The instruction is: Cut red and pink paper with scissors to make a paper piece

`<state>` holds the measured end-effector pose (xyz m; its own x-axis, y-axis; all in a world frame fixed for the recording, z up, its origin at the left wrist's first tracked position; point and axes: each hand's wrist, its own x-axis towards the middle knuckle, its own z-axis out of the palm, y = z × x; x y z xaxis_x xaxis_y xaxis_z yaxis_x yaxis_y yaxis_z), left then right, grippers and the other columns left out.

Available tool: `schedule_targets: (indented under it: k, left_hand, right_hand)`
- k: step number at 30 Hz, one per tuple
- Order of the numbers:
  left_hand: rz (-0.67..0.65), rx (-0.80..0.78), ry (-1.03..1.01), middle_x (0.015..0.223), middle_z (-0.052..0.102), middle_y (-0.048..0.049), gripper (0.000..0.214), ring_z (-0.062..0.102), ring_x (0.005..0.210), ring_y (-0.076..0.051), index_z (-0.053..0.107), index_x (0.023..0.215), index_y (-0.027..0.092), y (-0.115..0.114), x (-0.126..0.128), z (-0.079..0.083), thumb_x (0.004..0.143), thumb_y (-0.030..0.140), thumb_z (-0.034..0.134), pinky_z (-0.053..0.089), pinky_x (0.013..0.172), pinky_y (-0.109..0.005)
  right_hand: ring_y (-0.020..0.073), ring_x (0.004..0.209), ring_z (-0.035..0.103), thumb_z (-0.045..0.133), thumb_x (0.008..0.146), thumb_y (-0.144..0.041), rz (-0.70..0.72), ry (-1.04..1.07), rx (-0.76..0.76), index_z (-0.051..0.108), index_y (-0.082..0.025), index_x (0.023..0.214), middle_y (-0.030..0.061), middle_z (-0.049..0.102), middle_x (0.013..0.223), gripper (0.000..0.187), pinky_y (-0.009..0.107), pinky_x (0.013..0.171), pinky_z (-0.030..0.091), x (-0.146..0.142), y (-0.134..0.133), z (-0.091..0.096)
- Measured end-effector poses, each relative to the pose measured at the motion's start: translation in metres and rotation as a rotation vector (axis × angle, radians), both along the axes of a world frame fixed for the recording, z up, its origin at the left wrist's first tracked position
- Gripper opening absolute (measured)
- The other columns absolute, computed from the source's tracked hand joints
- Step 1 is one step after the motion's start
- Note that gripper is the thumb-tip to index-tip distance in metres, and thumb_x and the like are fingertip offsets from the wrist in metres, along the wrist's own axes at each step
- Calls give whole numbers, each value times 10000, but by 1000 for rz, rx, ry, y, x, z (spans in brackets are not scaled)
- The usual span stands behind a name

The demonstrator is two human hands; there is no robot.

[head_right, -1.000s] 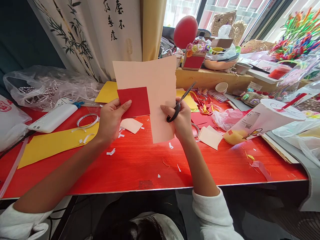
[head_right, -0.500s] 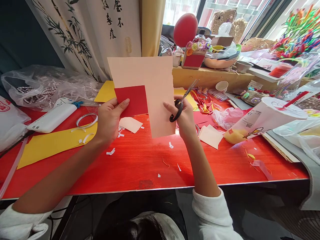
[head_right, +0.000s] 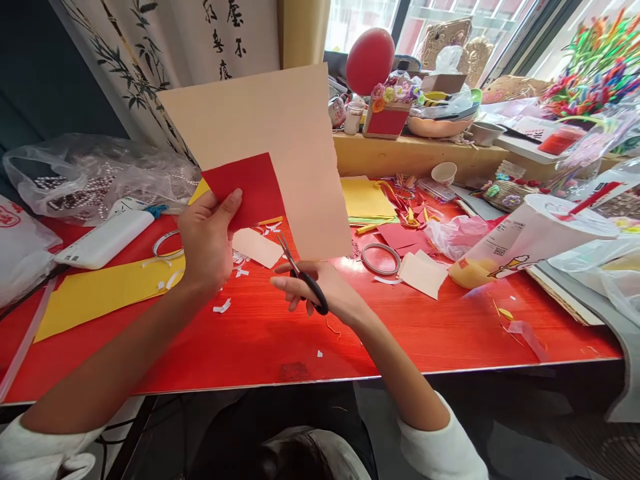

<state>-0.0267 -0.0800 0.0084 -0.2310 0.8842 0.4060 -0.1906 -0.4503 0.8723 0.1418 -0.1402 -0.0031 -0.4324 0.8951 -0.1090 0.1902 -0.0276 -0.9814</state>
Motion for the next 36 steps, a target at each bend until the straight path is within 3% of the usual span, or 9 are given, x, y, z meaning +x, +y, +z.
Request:
schedule_targets:
  k: [8, 17, 23, 27, 36]
  left_hand:
    - [0, 59, -13, 801, 622, -5, 232, 617, 854, -169, 603, 722, 190, -1, 5, -4, 774, 409, 659, 508, 716, -270]
    - [30, 65, 20, 683, 573, 16, 260, 582, 745, -143, 574, 645, 189, -2, 4, -4, 770, 397, 668, 496, 687, -258]
    - [2, 94, 19, 672, 570, 22, 178, 579, 743, -127, 660, 754, 192, -3, 5, -6, 778, 368, 674, 498, 716, -246]
    - [2, 98, 9, 650, 562, 24, 223, 571, 715, -119, 650, 712, 184, -3, 6, -7, 766, 399, 677, 486, 671, -225]
    - [-60, 87, -96, 728, 625, 8, 203, 564, 696, -113, 642, 689, 172, -3, 7, -7, 766, 356, 684, 476, 673, -238]
  right_hand:
    - [130, 486, 588, 639, 731, -581, -149, 90, 77, 638, -155, 891, 6, 586, 581, 456, 209, 332, 319, -1, 11, 8]
    - [130, 501, 589, 647, 725, -588, -189, 43, 83, 655, -176, 944, 11, 605, 614, 466, 210, 365, 331, -3, 11, 3]
    - [105, 462, 546, 629, 732, -605, -223, 27, 122, 662, -167, 842, 1, 579, 564, 453, 196, 350, 302, -6, 12, 5]
    - [79, 404, 497, 628, 737, -599, -252, 46, 128, 635, -155, 764, -11, 556, 533, 445, 200, 334, 247, -7, 11, 5]
    - [100, 437, 531, 595, 770, -601, -172, 98, 119, 625, -160, 844, -2, 567, 565, 448, 206, 354, 265, -7, 10, -2]
